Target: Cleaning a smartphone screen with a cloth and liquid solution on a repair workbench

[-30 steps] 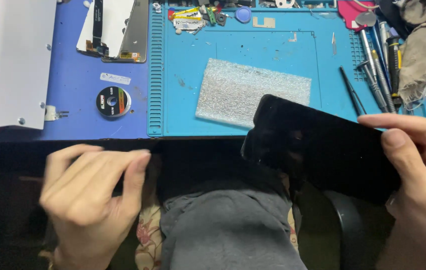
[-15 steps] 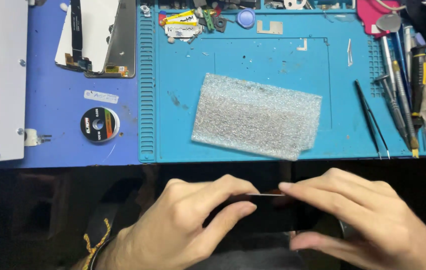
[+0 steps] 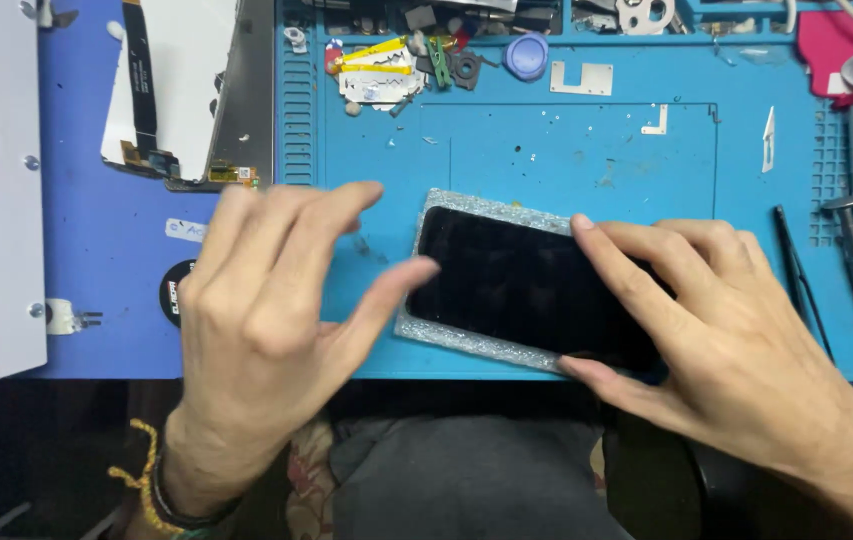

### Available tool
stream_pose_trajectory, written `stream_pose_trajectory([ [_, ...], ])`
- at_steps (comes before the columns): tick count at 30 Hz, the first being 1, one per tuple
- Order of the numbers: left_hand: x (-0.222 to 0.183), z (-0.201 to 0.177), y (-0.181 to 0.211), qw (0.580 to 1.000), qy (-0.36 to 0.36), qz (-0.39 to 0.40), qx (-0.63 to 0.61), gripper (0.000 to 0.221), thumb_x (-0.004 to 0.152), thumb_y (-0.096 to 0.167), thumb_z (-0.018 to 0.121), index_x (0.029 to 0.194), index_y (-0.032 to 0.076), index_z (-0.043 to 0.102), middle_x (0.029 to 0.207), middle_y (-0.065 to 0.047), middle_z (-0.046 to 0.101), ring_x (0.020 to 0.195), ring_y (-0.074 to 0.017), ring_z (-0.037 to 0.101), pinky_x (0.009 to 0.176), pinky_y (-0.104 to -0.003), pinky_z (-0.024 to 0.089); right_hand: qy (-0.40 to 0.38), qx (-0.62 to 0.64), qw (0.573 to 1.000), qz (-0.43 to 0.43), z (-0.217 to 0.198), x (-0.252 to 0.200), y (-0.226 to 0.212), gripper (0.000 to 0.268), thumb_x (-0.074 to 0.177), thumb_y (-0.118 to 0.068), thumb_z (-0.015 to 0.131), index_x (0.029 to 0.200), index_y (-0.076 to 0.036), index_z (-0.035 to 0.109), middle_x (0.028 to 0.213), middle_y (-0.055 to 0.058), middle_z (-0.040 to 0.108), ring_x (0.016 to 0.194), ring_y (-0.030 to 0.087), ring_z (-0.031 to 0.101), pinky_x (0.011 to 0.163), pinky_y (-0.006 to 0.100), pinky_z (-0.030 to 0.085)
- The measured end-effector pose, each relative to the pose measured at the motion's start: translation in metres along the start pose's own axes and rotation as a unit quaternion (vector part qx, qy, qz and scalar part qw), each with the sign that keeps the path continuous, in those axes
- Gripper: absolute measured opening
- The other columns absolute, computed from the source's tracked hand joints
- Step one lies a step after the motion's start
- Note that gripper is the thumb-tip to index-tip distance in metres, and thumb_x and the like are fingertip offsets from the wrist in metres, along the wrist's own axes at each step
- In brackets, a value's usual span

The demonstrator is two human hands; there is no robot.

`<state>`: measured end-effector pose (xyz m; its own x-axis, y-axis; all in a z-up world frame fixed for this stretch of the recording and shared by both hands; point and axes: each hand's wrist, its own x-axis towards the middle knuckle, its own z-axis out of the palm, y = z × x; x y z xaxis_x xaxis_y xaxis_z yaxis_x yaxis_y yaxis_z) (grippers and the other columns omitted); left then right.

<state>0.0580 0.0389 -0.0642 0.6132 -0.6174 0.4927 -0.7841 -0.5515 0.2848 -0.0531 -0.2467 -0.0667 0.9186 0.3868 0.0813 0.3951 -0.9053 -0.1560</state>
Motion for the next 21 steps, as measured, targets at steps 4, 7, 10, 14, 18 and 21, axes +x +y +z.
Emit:
stream_pose_trajectory([
  [4,0.01,0.009,-0.011,0.985,-0.147,0.073,-0.046,0.105,0.084,0.079,0.073,0.147,-0.004,0.053,0.142,-0.019,0.061,0.125,-0.0339,0.051,0.104,-0.05,0.047,-0.013,-0.025,1.0,0.002,-0.006,-0.008,0.0,0.106,0.08,-0.072,0.067,0.159,-0.005,0.045,0.155,0.013,0.055,0.124,0.038,0.055,0.097,0.051,0.045],
  [7,0.012,0.019,-0.01,0.971,-0.209,0.117,0.018,0.119,0.082,0.088,0.076,0.158,0.004,0.041,0.163,-0.015,0.044,0.143,-0.0338,0.047,0.112,-0.047,0.044,-0.017,-0.074,0.997,0.019,-0.005,-0.013,-0.002,0.117,0.071,-0.086,0.066,0.156,-0.007,0.049,0.158,0.015,0.057,0.131,0.038,0.059,0.1,0.051,0.047],
  [10,0.012,0.024,-0.01,0.965,-0.229,0.127,-0.008,0.12,0.078,0.087,0.078,0.158,0.004,0.041,0.162,-0.018,0.044,0.144,-0.035,0.045,0.112,-0.049,0.042,-0.032,-0.115,0.992,0.039,0.0,-0.016,0.001,0.107,0.076,-0.082,0.063,0.156,-0.013,0.05,0.16,0.011,0.056,0.126,0.034,0.059,0.096,0.048,0.049],
  [14,0.01,0.024,0.002,0.971,-0.208,0.119,0.01,0.108,0.079,0.083,0.073,0.152,0.006,0.05,0.153,-0.013,0.053,0.139,-0.0314,0.05,0.11,-0.05,0.032,-0.008,-0.069,0.997,0.035,-0.005,-0.023,0.013,0.1,0.076,-0.075,0.07,0.15,-0.009,0.052,0.153,0.009,0.059,0.129,0.032,0.058,0.113,0.055,0.04],
  [18,0.002,0.034,0.014,0.977,-0.179,0.102,0.045,0.096,0.085,0.081,0.065,0.152,0.012,0.053,0.153,-0.01,0.055,0.134,-0.0277,0.052,0.11,-0.049,0.029,-0.029,-0.019,0.999,0.026,-0.013,-0.026,0.018,0.087,0.083,-0.063,0.071,0.151,-0.013,0.048,0.157,0.013,0.05,0.137,0.032,0.051,0.119,0.062,0.033],
  [21,-0.005,0.037,0.014,0.981,-0.162,0.087,0.064,0.099,0.084,0.086,0.057,0.153,0.015,0.053,0.154,-0.006,0.056,0.138,-0.0266,0.05,0.116,-0.049,0.024,-0.031,-0.005,0.999,0.023,-0.013,-0.029,0.016,0.079,0.094,-0.055,0.063,0.157,-0.013,0.042,0.165,0.016,0.039,0.15,0.037,0.039,0.124,0.062,0.024],
])
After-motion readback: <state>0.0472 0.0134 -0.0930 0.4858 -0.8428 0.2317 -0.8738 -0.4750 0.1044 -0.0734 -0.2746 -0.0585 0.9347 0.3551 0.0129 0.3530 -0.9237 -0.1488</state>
